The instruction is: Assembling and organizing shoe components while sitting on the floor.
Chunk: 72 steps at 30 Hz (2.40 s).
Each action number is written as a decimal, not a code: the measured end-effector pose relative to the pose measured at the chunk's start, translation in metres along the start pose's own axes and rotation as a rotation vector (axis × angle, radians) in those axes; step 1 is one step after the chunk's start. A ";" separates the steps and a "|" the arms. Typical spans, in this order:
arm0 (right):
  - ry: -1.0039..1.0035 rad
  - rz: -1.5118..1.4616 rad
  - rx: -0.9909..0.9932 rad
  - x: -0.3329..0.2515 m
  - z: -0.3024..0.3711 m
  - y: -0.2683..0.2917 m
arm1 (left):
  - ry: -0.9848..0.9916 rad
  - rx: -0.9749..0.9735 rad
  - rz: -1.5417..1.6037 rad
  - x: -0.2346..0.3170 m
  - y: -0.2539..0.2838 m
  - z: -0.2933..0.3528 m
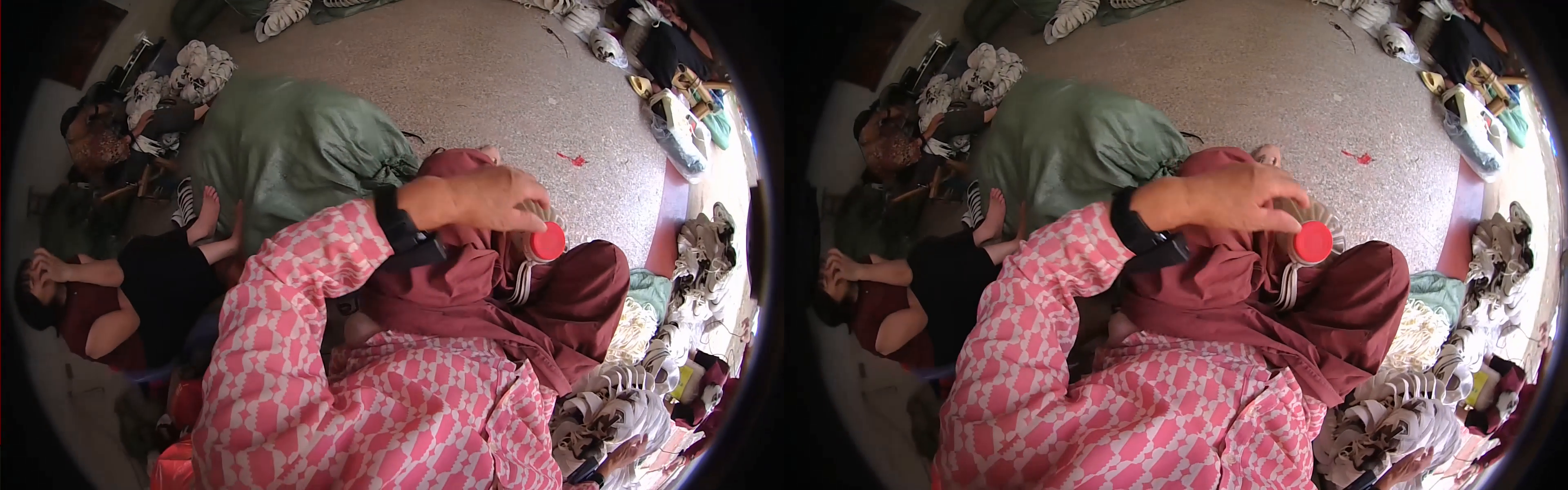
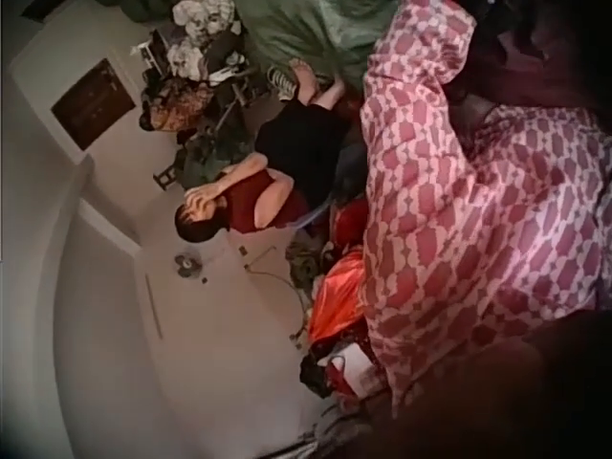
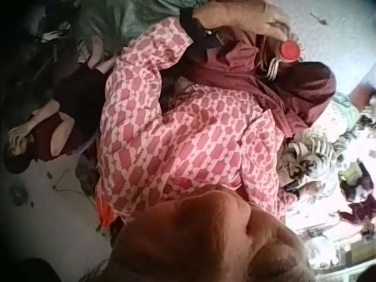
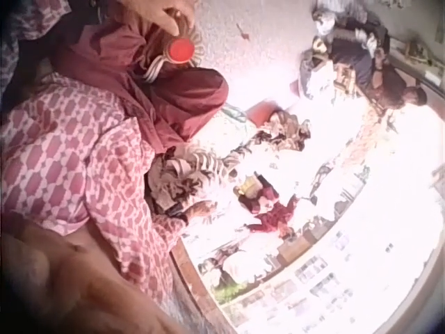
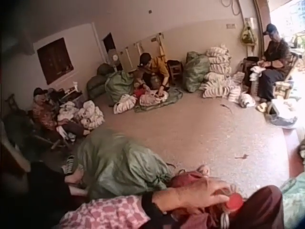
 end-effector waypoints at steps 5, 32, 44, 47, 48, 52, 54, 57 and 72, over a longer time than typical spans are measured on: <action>0.056 -0.449 0.106 -0.162 -0.120 0.057 | 0.589 0.451 -0.163 -0.140 0.137 0.138; 1.068 -0.219 -0.191 -0.554 -0.214 0.053 | 0.612 -0.186 -0.667 -0.399 -0.188 0.197; 1.093 -0.262 -0.163 -0.552 -0.218 0.056 | 1.009 -0.127 -0.920 -0.395 -0.063 0.263; 1.080 -0.252 -0.155 -0.549 -0.218 0.056 | 1.066 -0.080 -1.141 -0.350 0.026 0.249; 1.071 -0.258 -0.157 -0.549 -0.219 0.057 | 1.134 -0.041 -1.134 -0.349 0.055 0.260; 1.066 -0.267 -0.157 -0.550 -0.219 0.055 | 1.378 0.133 -1.229 -0.332 0.172 0.315; 1.064 -0.275 -0.129 -0.550 -0.219 0.056 | 1.460 0.341 -1.324 -0.292 0.242 0.338; 1.054 -0.285 -0.131 -0.546 -0.221 0.056 | 1.399 0.472 -1.570 -0.248 0.293 0.346; 1.054 -0.261 -0.154 -0.549 -0.220 0.055 | 1.179 -0.100 -0.717 -0.383 0.052 0.244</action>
Point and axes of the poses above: each hand's wrist, its own z-axis away from the middle knuckle, its own y-axis out of the back of the hand, x = y × z, the point moved 9 cm from there along -z, towards the middle knuckle, and after that the axes turned 11 degrees about y, right-handed, at the moved point
